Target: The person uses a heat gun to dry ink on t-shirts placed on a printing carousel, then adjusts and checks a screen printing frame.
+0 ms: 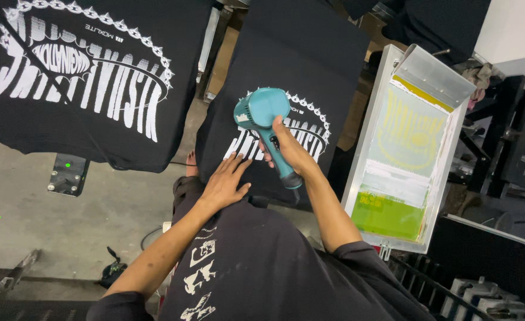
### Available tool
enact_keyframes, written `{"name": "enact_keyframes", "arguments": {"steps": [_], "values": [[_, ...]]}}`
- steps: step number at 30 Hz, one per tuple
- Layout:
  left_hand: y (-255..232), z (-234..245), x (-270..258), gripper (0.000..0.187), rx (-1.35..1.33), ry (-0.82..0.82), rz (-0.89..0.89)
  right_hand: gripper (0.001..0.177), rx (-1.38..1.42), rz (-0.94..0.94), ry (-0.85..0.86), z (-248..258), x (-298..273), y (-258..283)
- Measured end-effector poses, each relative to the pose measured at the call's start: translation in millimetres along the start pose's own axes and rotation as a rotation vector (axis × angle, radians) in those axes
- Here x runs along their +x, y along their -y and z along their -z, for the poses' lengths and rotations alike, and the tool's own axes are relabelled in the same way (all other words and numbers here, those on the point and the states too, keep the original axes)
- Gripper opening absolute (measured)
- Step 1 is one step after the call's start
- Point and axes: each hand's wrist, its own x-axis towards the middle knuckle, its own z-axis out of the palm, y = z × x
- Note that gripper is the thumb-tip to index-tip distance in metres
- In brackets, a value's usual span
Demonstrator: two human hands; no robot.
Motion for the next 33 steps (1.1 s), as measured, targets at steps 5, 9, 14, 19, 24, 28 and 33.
{"name": "enact_keyframes", "arguments": {"steps": [5, 9, 14, 19, 24, 28, 33], "values": [[-0.3, -0.4, 0.2, 0.064, -0.003, 0.009, 0.007, 0.083, 0.013, -0.011, 0.006, 0.8, -2.6, 2.1], [-5.0, 5.5, 0.6, 0.066, 0.023, 0.003, 0.027, 0.084, 0.042, 0.005, -0.055, 14.3, 10.0, -9.3], [-3.2, 7.4, -0.5, 0.084, 0.191, -0.009, 0.153, 0.081, 0.084, 0.042, -0.183, 22.5, 17.2, 12.7], [-4.0, 6.3, -2.1, 0.089, 0.231, 0.038, 0.170, 0.082, 0.116, 0.039, -0.256, 39.9, 16.8, 10.9], [-1.8, 0.3, -0.3, 0.090, 0.236, 0.069, 0.177, 0.085, 0.159, 0.008, -0.345, 45.2, 1.0, 30.6], [-0.9, -1.7, 0.0, 0.090, 0.255, 0.085, 0.175, 0.085, 0.200, 0.017, -0.413, 58.1, -5.5, 23.0], [-1.5, -0.6, 0.1, 0.090, 0.264, 0.106, 0.186, 0.083, 0.223, 0.023, -0.489, 66.4, -19.0, 29.0]]}}
